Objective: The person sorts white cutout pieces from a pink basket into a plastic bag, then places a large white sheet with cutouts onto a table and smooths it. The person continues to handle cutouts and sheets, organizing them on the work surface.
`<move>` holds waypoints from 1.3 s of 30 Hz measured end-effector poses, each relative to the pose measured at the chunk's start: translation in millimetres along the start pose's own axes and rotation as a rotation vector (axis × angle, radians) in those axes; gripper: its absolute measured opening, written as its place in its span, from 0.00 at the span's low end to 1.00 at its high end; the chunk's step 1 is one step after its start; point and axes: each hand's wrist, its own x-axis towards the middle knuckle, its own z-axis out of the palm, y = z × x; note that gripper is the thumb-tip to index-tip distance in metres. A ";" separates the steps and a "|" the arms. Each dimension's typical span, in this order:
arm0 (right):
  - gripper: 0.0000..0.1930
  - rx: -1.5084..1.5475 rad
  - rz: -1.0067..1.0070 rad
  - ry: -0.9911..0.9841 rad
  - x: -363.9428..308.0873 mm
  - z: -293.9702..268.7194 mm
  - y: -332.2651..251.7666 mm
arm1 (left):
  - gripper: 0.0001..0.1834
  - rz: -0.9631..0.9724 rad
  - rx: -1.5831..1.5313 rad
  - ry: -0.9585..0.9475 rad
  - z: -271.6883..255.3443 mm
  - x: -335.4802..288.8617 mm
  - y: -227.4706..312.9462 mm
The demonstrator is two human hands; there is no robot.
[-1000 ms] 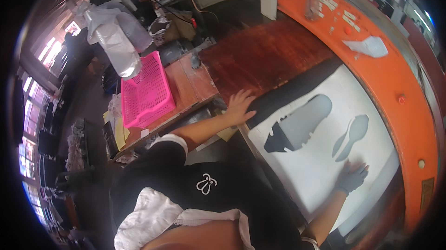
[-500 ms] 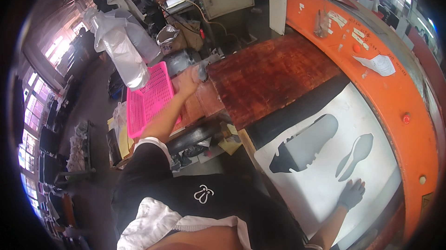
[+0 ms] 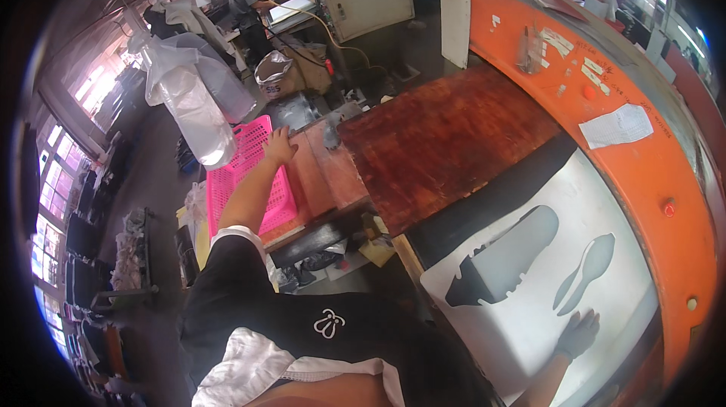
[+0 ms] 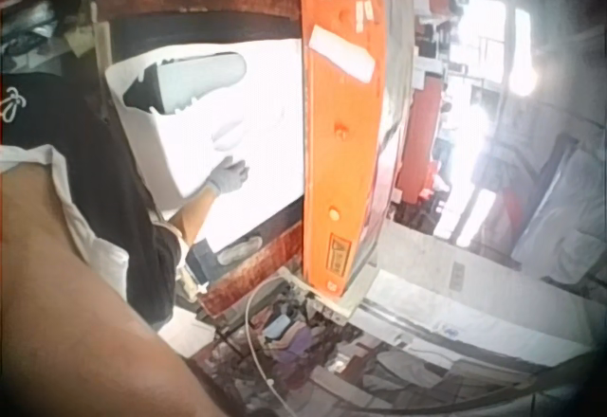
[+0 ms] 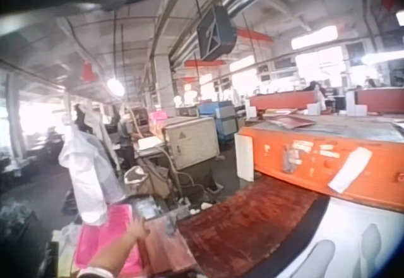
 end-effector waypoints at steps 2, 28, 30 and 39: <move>0.22 -0.008 0.006 -0.010 -0.1 0.2 0.1 | 0.39 0.027 -0.001 -0.040 3.3 -3.3 -3.5; 0.24 -0.054 0.052 0.067 -0.9 33.0 23.7 | 0.37 -0.022 -0.062 -0.282 138.6 -80.1 -70.5; 0.24 -0.034 0.074 0.049 -1.0 30.6 21.8 | 0.35 -0.020 -0.060 -0.259 142.1 -81.6 -71.7; 0.24 -0.061 0.172 -0.008 3.7 33.0 26.8 | 0.23 0.008 -0.079 -0.155 158.5 -80.1 -74.4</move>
